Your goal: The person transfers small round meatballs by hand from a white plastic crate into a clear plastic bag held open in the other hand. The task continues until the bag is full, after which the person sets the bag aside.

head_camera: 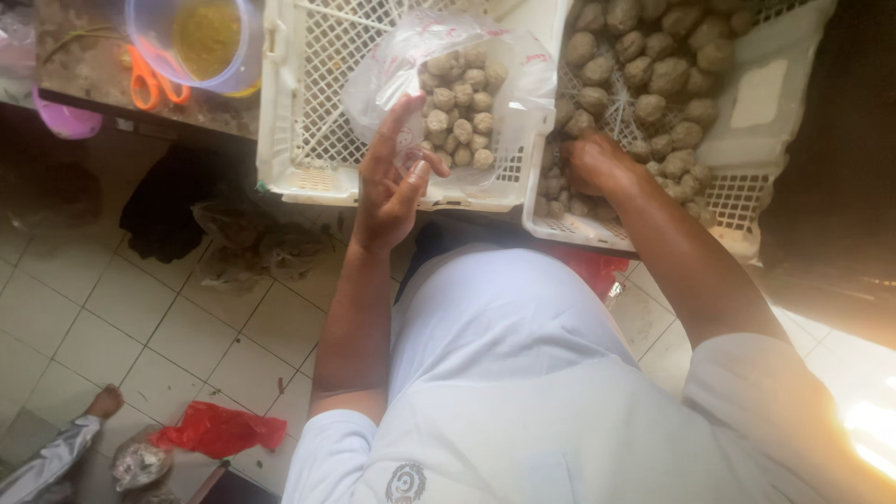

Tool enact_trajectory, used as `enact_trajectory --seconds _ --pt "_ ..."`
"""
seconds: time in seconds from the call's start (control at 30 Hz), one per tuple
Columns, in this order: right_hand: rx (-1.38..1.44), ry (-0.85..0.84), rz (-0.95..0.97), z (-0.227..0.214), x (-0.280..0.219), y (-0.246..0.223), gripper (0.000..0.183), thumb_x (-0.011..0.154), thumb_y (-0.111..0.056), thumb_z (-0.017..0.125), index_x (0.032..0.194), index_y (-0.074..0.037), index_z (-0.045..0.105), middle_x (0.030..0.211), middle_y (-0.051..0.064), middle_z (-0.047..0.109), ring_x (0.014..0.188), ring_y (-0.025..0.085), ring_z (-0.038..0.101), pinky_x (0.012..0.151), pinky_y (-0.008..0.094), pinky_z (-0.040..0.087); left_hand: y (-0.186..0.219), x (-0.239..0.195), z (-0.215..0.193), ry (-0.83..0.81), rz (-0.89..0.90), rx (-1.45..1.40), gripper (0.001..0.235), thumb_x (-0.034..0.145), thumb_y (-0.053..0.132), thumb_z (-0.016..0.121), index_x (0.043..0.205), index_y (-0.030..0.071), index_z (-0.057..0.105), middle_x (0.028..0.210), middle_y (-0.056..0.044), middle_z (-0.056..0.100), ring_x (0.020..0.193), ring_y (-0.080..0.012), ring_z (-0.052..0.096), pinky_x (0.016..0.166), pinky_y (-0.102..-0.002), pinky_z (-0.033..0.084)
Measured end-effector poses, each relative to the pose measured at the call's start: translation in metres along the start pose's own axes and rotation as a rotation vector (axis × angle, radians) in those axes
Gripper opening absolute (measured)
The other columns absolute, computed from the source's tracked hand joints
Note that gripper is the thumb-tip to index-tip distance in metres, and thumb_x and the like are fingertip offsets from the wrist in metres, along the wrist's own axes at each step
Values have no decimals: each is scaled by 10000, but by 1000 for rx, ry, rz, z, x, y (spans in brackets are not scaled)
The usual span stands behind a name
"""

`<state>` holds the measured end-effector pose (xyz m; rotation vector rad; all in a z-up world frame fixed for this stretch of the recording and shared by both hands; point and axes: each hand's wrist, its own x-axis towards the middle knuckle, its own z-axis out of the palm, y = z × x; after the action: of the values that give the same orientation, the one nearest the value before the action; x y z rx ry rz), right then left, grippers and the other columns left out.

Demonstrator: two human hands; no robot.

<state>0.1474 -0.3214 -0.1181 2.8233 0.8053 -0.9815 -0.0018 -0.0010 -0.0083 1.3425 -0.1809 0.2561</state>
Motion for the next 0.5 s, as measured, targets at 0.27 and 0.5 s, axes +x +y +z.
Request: enact_trajectory --seconds 0.27,0.5 --pt "254 27 14 -24 -16 14 251 886 -174 721 1105 -52 697 1011 158 716 953 339 694 848 444 573 9 -2 0 -8 5 -8 674 984 -50 517 1630 33 344 1650 -171 420 995 -149 652 930 -326 614" --pt "1052 -174 -389 -98 -74 -29 197 1002 -234 677 1037 -45 723 910 119 727 809 158 698 741 301 612 11 1 0 -24 -20 -45 699 961 -70 514 1630 27 337 1653 -164 420 1000 -157 659 954 -333 612"
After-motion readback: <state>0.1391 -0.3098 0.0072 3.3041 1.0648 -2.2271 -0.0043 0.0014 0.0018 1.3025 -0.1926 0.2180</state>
